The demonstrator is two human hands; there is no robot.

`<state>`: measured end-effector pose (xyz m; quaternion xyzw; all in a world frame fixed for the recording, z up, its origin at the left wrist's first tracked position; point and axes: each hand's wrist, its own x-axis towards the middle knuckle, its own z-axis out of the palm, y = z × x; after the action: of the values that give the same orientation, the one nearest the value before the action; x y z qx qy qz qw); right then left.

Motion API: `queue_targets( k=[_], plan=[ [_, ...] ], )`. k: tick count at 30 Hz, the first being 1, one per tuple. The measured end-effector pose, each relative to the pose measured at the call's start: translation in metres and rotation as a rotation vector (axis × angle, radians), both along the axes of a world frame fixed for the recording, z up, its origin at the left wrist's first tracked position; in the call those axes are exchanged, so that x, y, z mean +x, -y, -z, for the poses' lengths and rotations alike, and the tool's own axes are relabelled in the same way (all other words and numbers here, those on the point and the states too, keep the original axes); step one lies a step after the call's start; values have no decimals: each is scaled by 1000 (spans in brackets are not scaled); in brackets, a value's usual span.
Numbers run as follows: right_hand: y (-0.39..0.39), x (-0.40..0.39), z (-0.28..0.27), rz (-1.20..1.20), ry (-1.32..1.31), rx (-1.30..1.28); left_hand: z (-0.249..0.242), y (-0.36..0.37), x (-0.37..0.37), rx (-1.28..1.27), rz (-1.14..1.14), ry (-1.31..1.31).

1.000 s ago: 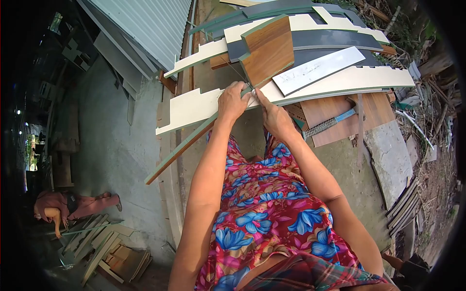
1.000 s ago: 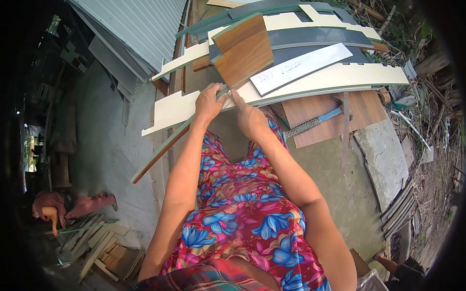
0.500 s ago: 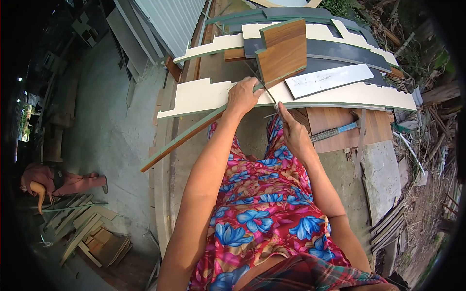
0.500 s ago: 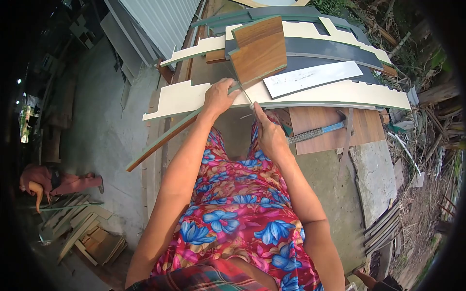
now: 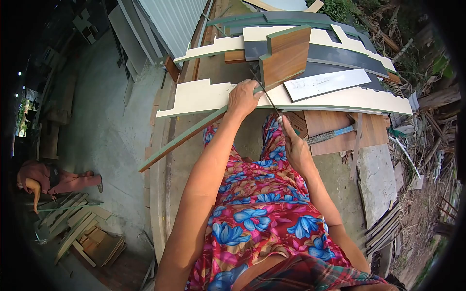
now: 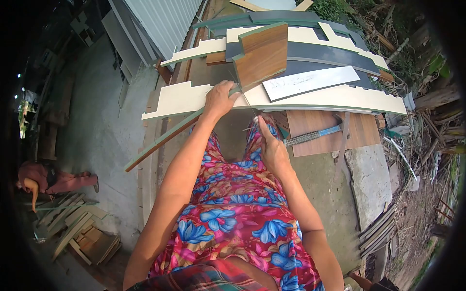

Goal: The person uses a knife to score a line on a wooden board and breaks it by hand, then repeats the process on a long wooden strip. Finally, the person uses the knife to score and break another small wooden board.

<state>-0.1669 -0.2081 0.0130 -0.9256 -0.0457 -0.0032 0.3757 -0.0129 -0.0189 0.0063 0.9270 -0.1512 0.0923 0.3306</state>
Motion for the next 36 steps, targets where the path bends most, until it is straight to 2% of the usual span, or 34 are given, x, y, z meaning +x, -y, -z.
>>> queue_targets(
  k=[4,7,11,14,15,18,21,23,27,29,31,33,36],
  plan=[
    [12,-33,-45,19,-265,12,0,-1,0,3,0,4],
    [34,-51,-61,-43,-96,-42,2,-2,-1,9,-4,17],
    [74,-73,-115,-40,-163,-126,6,-1,1,24,-21,69],
    [96,-71,-125,118,-31,-67,5,-1,2,50,-28,66],
    [96,-65,-124,144,11,25,4,-1,1,53,-33,57],
    [93,-24,-116,235,153,302,1,0,-1,61,-41,55],
    [84,23,-111,236,107,493,7,2,-3,89,-42,127],
    [80,65,-99,223,177,584,7,3,-5,97,-34,156],
    [96,166,-67,311,447,604,9,3,-6,94,3,183],
    [102,195,-68,331,333,655,7,2,-6,106,7,187],
    [97,214,-69,178,357,761,6,2,-8,97,19,200],
    [99,236,-56,59,254,862,3,1,-10,93,30,202],
    [90,234,-69,30,180,720,4,-7,-6,82,61,173]
  ],
)
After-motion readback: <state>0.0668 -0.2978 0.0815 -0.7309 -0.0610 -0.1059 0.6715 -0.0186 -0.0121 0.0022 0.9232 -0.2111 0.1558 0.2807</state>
